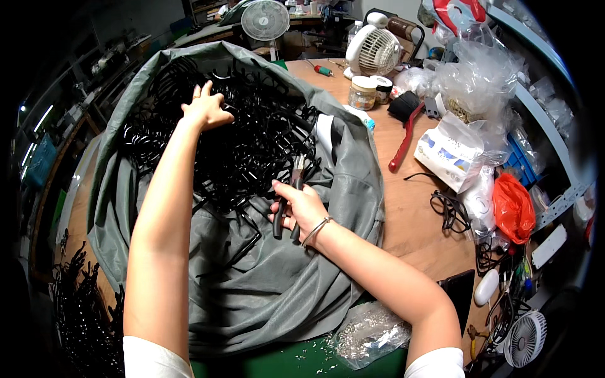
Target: The person repeatedly picks up black eyeglass frames from a cloth-lined bin and uses pliers to trim small protrusions from the temples and rims. After each trim, the frame is placed back into the bin. The process continues with multiple frames in a repetitive sequence.
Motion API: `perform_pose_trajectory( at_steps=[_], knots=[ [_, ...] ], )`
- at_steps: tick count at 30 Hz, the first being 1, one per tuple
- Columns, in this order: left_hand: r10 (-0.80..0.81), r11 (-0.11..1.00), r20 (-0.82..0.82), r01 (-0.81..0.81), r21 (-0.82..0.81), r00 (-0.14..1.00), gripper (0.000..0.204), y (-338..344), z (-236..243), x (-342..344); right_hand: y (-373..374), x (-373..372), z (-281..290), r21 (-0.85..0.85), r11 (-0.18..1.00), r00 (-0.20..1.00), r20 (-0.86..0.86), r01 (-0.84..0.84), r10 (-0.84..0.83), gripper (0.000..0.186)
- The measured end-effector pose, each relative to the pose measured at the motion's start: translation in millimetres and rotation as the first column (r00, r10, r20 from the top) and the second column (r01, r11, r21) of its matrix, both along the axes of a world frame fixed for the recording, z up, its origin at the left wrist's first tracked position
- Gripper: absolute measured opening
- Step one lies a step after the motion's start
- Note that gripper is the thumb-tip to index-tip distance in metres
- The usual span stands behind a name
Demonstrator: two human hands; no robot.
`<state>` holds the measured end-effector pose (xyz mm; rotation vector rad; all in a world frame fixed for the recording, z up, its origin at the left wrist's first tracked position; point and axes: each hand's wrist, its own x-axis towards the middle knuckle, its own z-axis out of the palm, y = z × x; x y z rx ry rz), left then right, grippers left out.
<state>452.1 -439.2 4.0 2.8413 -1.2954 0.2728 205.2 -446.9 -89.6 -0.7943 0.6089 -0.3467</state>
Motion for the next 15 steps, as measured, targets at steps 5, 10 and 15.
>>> perform_pose_trajectory(
  at_steps=[5,10,15],
  knots=[
    [-0.013,0.994,0.015,0.015,-0.107,1.0,0.047,9,-3,1,14,-2,2,-0.015,0.999,0.999,0.007,0.032,-0.032,0.017],
    [-0.194,0.979,0.049,0.197,-0.048,0.98,0.033,40,31,-32,46,-19,27,-0.146,0.989,0.999,-0.022,-0.031,0.028,0.01],
    [-0.097,0.986,-0.131,0.113,0.125,0.987,0.032,118,81,-90,112,-61,77,-0.3,0.927,0.973,-0.029,-0.227,0.229,0.01]
  ],
)
